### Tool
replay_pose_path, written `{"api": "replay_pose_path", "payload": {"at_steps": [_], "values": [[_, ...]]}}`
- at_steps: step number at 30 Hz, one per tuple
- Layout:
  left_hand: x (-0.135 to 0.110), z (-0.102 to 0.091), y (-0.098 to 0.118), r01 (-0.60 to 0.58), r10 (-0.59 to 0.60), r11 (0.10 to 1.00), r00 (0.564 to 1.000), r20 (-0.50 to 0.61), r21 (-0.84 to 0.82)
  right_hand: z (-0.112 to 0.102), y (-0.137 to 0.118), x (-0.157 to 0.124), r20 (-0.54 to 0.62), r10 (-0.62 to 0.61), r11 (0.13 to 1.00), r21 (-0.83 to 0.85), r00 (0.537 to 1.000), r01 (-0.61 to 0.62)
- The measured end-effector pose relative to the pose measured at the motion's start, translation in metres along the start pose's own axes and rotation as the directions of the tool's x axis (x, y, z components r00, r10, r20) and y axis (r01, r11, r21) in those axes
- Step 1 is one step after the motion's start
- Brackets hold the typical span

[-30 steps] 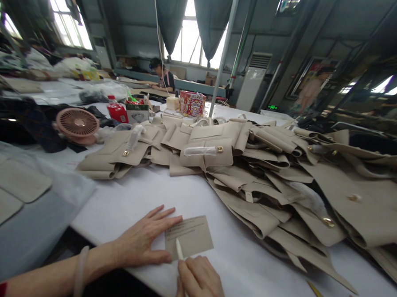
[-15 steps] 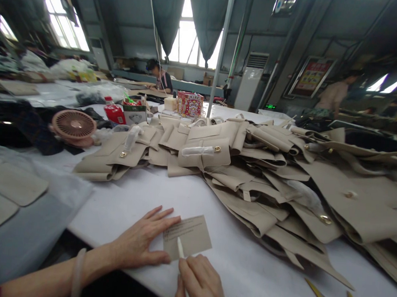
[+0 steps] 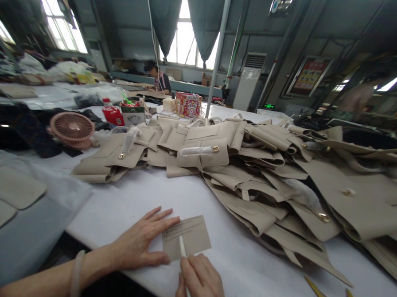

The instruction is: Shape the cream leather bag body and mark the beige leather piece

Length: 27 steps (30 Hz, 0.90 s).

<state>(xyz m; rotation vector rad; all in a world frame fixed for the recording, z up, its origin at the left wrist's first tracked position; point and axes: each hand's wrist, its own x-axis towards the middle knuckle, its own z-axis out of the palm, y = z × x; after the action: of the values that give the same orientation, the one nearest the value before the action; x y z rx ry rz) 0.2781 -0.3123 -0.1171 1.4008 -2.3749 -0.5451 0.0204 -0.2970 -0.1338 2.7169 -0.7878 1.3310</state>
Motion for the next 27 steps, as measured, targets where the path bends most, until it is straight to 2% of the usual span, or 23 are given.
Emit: {"api": "replay_pose_path", "payload": {"at_steps": [5, 27], "values": [[0.0005, -0.0002, -0.0004, 0.001, -0.001, 1.000, 1.000, 0.000, 0.000, 0.0007, 0.0003, 0.0010, -0.011, -0.025, 1.000, 0.006, 1.000, 0.025], [0.0004, -0.0005, 0.0011, 0.028, -0.028, 0.999, 0.999, 0.038, 0.021, 0.0014, 0.0023, 0.0038, -0.065, 0.008, 0.999, -0.040, 0.998, -0.011]]}}
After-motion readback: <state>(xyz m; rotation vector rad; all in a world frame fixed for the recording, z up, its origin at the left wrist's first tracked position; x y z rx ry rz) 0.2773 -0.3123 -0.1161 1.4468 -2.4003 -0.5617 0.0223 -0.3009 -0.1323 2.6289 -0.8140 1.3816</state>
